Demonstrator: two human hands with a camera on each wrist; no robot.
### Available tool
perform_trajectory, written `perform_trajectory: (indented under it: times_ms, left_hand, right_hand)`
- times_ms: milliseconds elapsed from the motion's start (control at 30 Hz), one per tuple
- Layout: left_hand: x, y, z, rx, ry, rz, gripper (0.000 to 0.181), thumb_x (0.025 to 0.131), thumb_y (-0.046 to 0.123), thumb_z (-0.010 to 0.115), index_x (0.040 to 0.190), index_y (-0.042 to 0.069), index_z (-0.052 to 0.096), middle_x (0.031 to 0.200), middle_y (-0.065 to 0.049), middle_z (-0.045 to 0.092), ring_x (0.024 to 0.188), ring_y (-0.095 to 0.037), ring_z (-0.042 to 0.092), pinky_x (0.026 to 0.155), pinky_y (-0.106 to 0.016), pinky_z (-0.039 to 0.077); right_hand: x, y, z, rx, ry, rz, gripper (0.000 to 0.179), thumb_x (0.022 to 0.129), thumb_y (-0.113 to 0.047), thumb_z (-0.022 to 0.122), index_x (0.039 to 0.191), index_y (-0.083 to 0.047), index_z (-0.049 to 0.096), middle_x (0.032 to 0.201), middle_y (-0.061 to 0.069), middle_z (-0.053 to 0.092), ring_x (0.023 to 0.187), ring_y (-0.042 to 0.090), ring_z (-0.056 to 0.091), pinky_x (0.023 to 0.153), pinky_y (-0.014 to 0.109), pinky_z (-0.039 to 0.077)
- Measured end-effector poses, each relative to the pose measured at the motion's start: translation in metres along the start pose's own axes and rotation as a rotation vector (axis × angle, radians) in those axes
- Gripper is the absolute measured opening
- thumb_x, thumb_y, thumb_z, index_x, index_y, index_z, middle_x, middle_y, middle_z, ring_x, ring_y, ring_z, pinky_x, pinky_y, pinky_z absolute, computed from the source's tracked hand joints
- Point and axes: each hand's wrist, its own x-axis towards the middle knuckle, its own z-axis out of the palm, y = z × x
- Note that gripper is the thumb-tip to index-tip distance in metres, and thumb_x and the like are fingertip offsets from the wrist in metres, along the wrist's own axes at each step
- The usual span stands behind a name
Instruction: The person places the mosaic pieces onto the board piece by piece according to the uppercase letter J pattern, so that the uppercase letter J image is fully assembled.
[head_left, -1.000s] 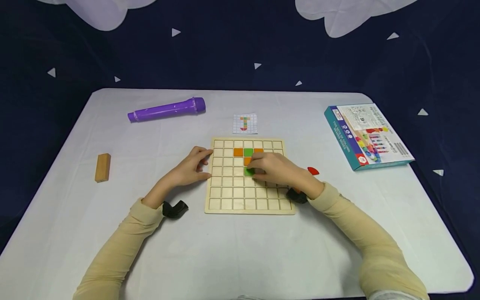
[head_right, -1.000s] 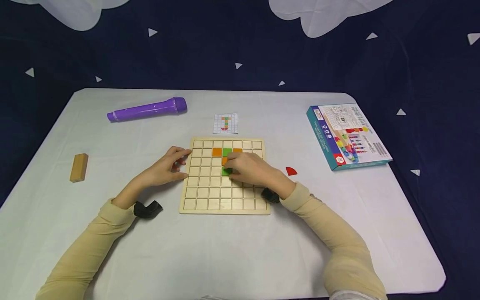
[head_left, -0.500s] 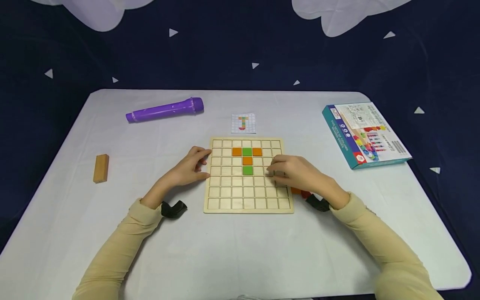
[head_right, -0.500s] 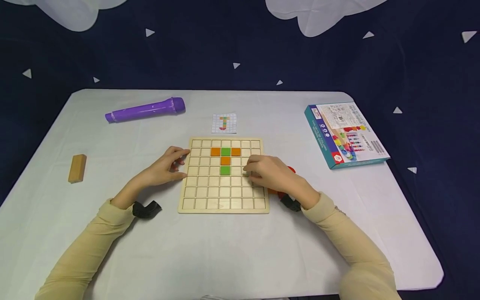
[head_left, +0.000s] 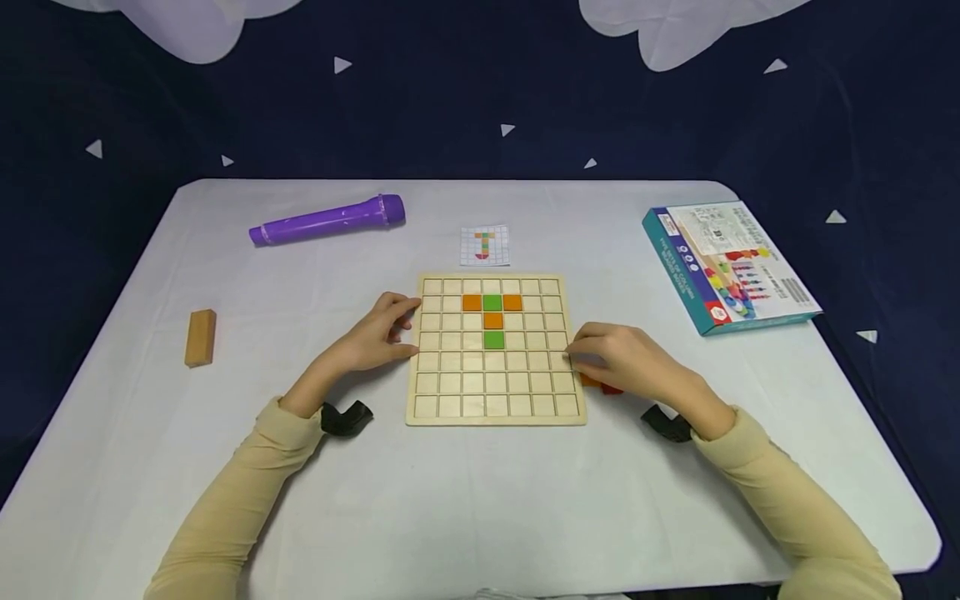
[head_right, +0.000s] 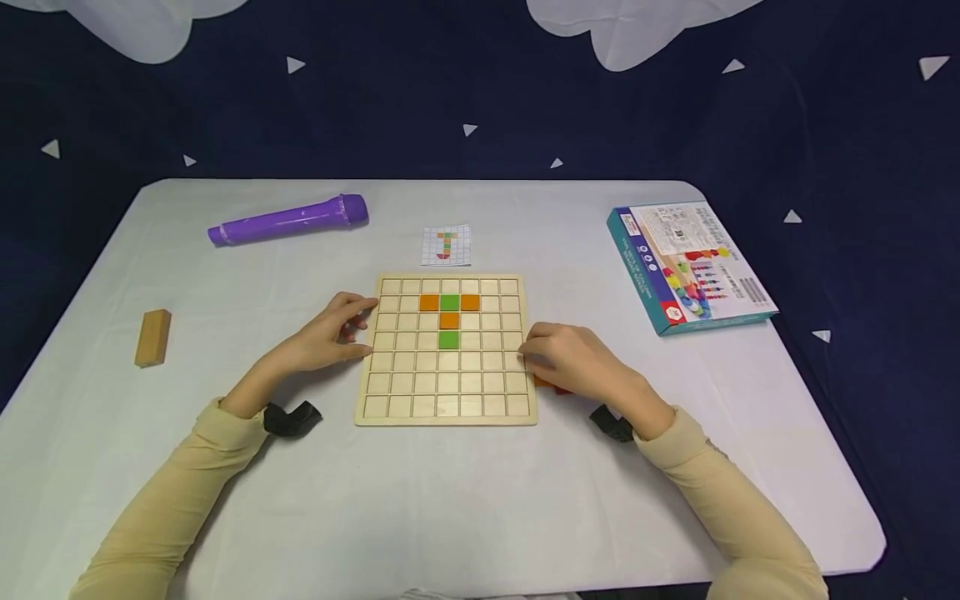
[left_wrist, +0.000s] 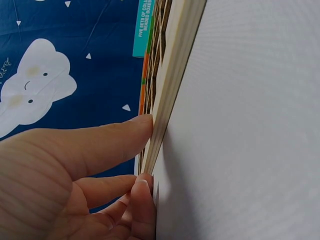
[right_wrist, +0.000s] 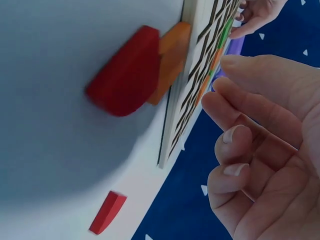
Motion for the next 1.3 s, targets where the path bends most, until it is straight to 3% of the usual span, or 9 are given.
perform_trajectory:
  times_ms: [333,800,1300]
  left_hand:
    - [-0.001,-0.001,0.0,-0.011,-0.005,0.002,0.073,0.082,0.007,0.067,0.143,-0.007,0.029,0.127,-0.021,0.037,0.095,-0.023,0.046,0.079,-0.028,0.042]
    - [0.0,-0.002,0.0,-0.012,0.004,0.002,0.073,0.082,0.006,0.067,0.142,-0.008,0.029,0.127,-0.022,0.037,0.095,-0.023,0.047,0.079,-0.027,0.042]
    - [0.0,-0.002,0.001,-0.029,0.006,0.018,0.072,0.082,0.006,0.066,0.142,-0.008,0.03,0.126,-0.022,0.036,0.096,-0.023,0.046,0.079,-0.025,0.043]
  right_hand:
    - [-0.013,0.005,0.002,-0.027,-0.034,0.05,0.013,0.077,-0.014,0.074,0.089,-0.01,0.074,0.086,-0.001,0.066,0.077,0.009,0.062,0.066,0.028,0.052]
    - [-0.019,0.006,0.004,-0.061,-0.104,0.089,0.024,0.072,-0.02,0.079,0.093,-0.01,0.073,0.083,-0.003,0.063,0.073,0.006,0.051,0.064,0.025,0.046]
    - [-0.018,0.01,0.005,-0.084,-0.011,0.085,0.022,0.071,-0.015,0.078,0.091,-0.005,0.074,0.083,0.001,0.065,0.074,0.011,0.059,0.064,0.028,0.05]
